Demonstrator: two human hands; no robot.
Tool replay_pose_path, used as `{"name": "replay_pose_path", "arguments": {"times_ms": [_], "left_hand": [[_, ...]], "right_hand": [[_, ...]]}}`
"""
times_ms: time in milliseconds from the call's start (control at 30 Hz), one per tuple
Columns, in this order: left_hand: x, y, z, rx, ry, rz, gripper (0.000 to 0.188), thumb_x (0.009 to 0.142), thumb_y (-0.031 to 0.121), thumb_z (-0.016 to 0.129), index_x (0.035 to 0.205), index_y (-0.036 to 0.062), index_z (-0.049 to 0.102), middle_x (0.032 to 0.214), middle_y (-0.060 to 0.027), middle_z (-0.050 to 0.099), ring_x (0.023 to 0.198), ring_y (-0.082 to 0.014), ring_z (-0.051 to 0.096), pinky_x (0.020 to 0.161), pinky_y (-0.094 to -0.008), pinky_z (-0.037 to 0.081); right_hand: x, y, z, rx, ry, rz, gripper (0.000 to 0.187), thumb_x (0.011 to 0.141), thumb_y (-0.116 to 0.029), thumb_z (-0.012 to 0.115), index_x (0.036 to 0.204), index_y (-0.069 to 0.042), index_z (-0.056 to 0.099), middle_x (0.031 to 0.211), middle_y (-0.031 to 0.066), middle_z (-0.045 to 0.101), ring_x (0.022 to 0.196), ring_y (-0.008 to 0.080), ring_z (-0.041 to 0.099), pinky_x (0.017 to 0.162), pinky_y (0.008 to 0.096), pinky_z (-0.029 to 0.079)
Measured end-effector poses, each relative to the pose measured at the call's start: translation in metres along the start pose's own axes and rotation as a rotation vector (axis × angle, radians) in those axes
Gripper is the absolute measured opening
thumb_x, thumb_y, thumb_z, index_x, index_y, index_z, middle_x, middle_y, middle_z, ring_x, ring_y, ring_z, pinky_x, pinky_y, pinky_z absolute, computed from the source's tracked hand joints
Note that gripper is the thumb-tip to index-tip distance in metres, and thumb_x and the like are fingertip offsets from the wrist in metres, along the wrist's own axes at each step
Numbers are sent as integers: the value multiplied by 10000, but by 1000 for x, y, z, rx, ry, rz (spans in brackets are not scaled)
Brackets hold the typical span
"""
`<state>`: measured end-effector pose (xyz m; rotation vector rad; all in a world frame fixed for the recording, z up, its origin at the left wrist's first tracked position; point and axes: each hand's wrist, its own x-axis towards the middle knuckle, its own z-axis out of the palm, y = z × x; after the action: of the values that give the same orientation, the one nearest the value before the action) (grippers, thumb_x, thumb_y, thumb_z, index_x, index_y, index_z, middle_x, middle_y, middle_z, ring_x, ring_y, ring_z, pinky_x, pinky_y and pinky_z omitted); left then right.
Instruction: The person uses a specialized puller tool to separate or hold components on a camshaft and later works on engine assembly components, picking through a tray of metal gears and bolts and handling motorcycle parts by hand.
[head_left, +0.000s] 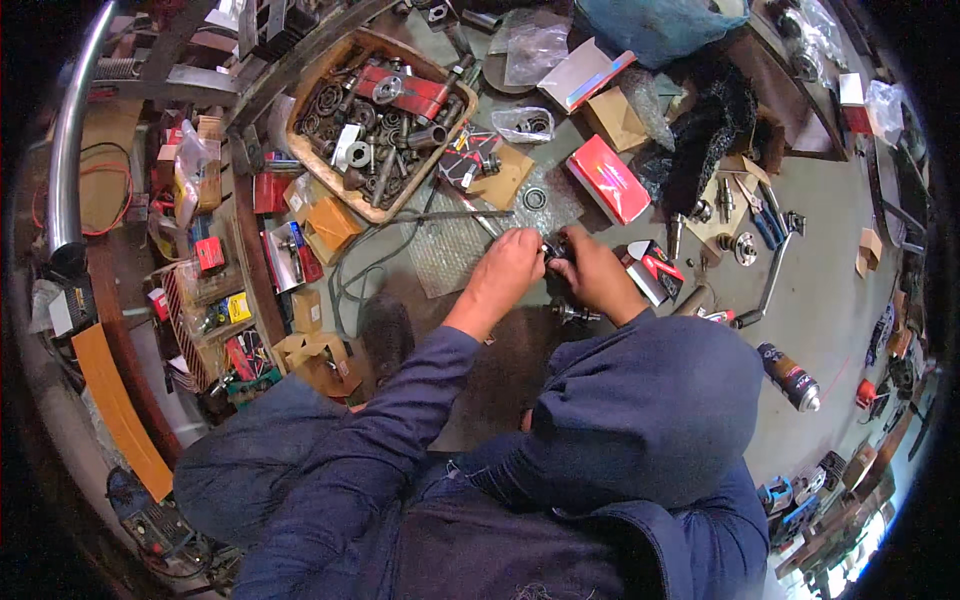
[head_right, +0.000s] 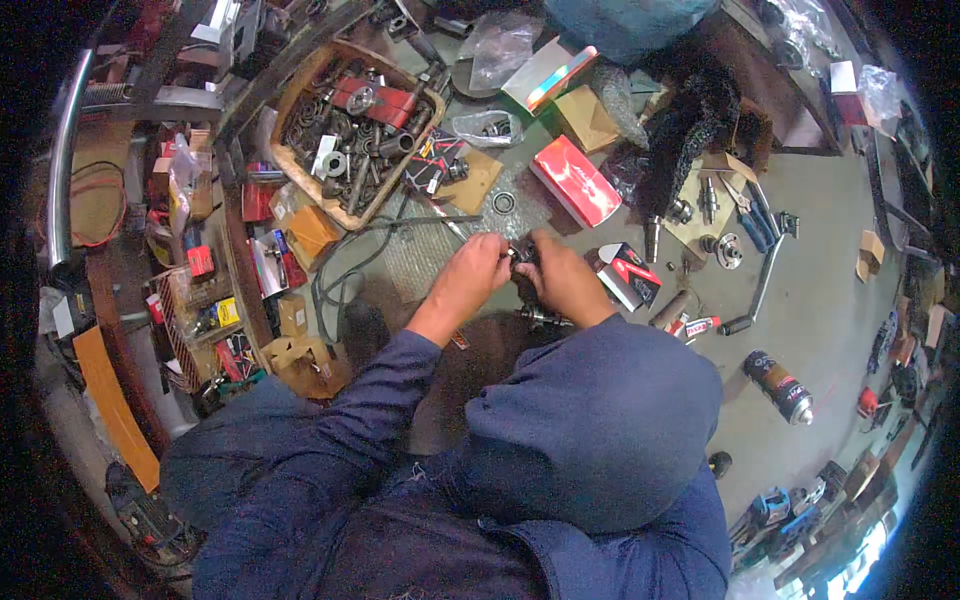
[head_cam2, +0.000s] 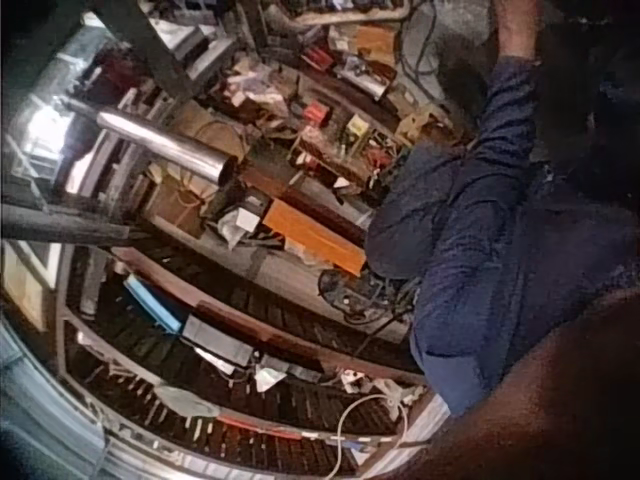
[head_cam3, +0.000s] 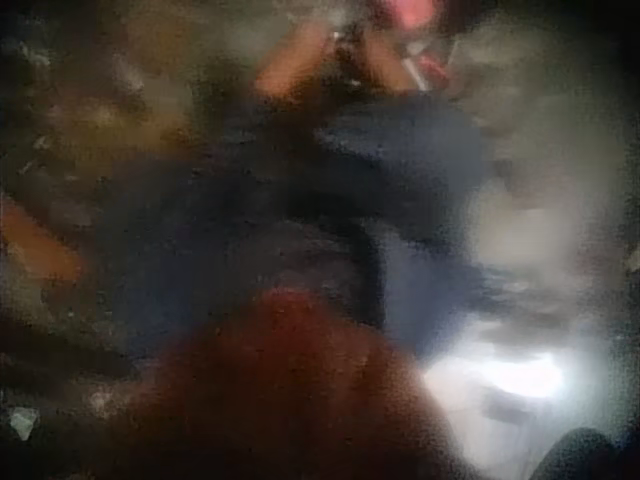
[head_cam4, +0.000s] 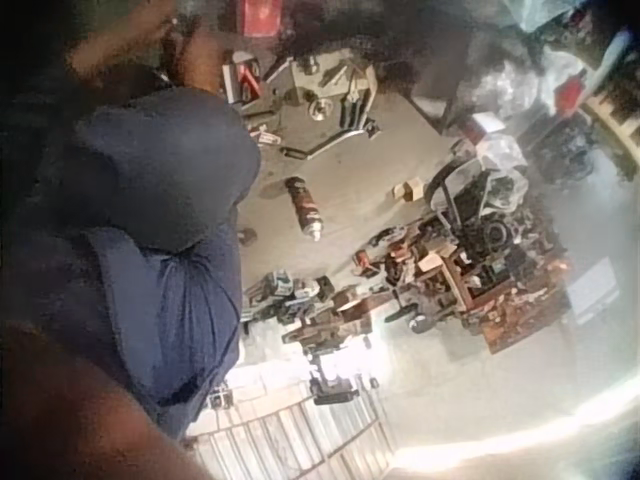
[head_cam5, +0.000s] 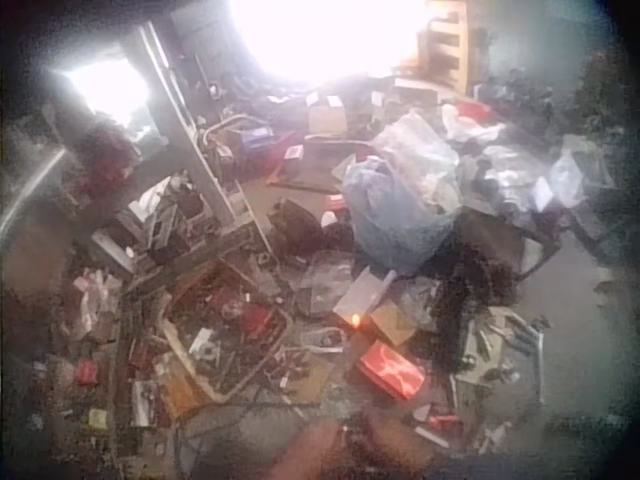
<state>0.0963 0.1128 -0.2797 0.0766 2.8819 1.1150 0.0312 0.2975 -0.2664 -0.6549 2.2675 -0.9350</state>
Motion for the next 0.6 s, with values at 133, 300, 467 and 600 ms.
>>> {"name": "replay_pose_path", "arguments": {"times_ms": [133,300,467,600], "left_hand": [[6,8,-2,123,108,176,245,787,66,673,966,5,518,1003,-189,548,977,-383,547,857,-442,472],[17,1,-7,-60,18,142,216,789,62,666,956,-14,552,995,-186,543,978,-385,545,863,-440,466],[3,11,18,-42,93,-304,160,812,118,636,832,-33,585,850,-224,601,853,-415,587,778,-450,482],[-2,14,24,-155,211,-454,187,838,148,589,833,-39,581,780,-232,600,764,-421,592,716,-470,474]], "right_hand": [[2,-4,-7,-77,-50,-32,436,880,-233,659,1171,25,463,1031,316,605,942,471,615,757,528,500],[7,-14,-18,-320,-71,-87,286,833,-128,648,1054,18,542,967,277,605,880,455,628,776,487,529],[9,-7,-6,-197,2,-125,247,792,-49,624,1017,9,538,960,254,576,890,440,601,788,491,497],[4,-9,-5,-56,104,-204,258,753,9,612,993,9,519,951,231,529,917,446,552,794,493,460]]}}
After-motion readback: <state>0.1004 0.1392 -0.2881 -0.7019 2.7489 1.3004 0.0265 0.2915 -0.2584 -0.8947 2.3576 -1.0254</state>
